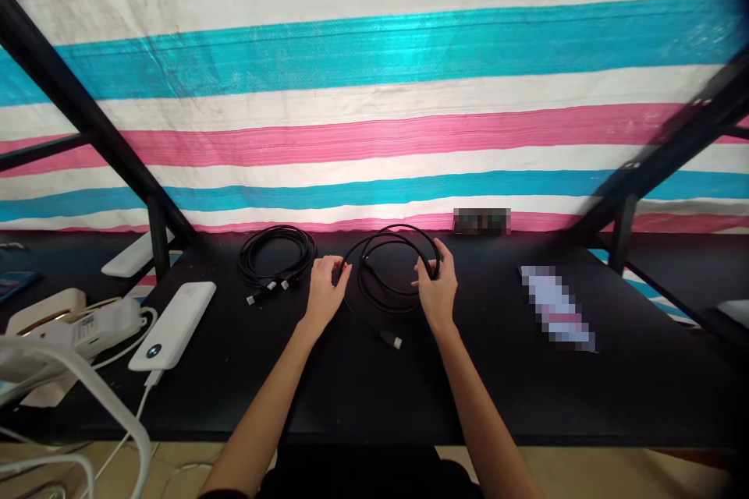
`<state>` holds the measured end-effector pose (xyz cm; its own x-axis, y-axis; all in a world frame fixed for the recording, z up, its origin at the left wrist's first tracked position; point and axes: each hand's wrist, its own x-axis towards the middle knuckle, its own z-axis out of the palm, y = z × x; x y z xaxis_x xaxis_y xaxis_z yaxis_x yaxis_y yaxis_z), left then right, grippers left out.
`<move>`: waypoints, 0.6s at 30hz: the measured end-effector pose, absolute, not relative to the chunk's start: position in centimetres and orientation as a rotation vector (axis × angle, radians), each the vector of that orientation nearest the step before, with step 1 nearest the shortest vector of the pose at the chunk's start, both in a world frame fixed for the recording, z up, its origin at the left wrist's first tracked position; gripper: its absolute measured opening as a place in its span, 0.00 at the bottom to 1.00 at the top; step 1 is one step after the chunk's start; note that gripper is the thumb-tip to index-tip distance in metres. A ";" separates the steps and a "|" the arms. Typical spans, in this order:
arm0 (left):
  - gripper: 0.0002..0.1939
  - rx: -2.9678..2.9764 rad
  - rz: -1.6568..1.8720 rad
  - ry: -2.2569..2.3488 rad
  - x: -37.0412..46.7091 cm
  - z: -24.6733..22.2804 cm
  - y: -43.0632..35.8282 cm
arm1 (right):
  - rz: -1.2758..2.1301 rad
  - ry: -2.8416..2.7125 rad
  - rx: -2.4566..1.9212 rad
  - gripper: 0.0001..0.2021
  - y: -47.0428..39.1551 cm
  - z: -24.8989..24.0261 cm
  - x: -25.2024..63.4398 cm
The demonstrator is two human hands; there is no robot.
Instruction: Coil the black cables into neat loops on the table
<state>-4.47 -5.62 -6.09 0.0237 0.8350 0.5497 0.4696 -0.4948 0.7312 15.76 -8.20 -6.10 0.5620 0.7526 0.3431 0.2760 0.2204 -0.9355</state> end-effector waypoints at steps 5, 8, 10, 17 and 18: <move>0.07 2.106 1.440 1.431 -4.7 -6.5 -5.4 | 0.645 -0.927 -1.232 0.32 -7.8 -6.1 15.8; 0.19 2.061 1.394 1.451 -4.6 -7.1 -5.4 | 0.804 -0.896 -1.139 0.28 -7.6 -6.0 15.7; 0.28 2.012 1.345 1.444 -4.5 -7.4 -5.5 | 0.899 -0.888 -1.045 0.24 -7.7 -5.8 15.7; 0.29 1.702 1.320 1.212 -3.4 -7.2 -6.2 | 1.259 -0.973 -0.891 0.20 -8.5 -4.8 15.3; 0.25 1.628 1.311 1.169 -3.3 -7.1 -6.2 | 1.265 -0.972 -0.903 0.20 -8.5 -4.8 15.3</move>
<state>-3.32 -6.22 -7.05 0.0673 0.9472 0.3136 0.2034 -0.3208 0.9251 15.26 -8.48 -4.82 0.0458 0.9954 0.0842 -0.3378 0.0948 -0.9364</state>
